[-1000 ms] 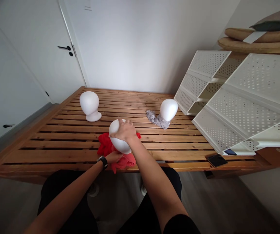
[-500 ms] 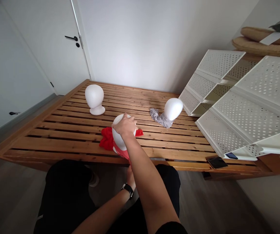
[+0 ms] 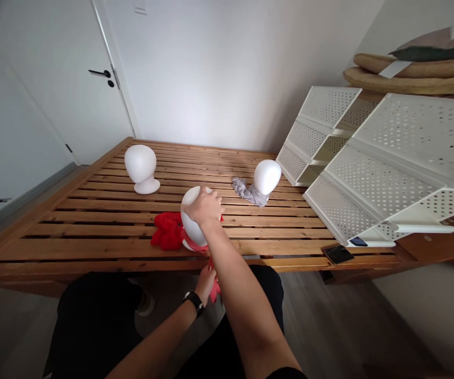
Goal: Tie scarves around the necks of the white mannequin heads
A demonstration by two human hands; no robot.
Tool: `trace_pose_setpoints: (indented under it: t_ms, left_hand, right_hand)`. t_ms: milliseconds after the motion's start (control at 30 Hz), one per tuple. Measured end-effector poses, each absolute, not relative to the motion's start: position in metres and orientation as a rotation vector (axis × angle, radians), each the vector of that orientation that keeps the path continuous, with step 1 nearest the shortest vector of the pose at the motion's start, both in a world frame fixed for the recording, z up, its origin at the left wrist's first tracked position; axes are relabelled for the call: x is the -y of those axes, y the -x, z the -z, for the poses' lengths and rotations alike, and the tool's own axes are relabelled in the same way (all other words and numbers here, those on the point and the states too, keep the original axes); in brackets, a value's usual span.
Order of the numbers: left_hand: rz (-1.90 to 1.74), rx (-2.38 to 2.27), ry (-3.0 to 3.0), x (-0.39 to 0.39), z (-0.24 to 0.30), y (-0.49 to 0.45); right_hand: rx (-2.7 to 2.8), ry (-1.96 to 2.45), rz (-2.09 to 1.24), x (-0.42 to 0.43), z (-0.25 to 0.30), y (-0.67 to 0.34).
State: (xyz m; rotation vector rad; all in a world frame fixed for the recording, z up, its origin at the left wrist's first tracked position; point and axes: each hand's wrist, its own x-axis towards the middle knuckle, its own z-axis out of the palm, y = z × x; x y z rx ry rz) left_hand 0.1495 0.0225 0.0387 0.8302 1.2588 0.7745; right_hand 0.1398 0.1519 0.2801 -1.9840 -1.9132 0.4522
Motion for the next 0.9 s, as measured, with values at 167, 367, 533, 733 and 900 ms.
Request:
trace_pose_setpoints:
  t_ms: [167, 367, 533, 733, 900]
  left_hand:
    - [-0.818, -1.28, -0.863, -0.042, -0.039, -0.126]
    - [-0.795, -1.296, -1.05, -0.151, -0.073, -0.133]
    - [-0.719, -1.259, -1.074, -0.258, -0.09, -0.179]
    - [-0.695, -1.268, -1.004, -0.336, -0.065, -0.227]
    - [-0.713, -1.288, -0.967, -0.363, -0.033, -0.243]
  right_hand:
    - [1.842, 2.008, -0.254, -0.179, -0.306, -0.234]
    - [1.76, 2.079, -0.027, -0.235, -0.322, -0.349]
    - [1.671, 2.234, -0.041, -0.289, -0.306, -0.401]
    - [1.607, 2.272, -0.11, -0.342, -0.26, -0.435]
    - [1.574, 2.34, -0.168, -0.361, -0.235, -0.446]
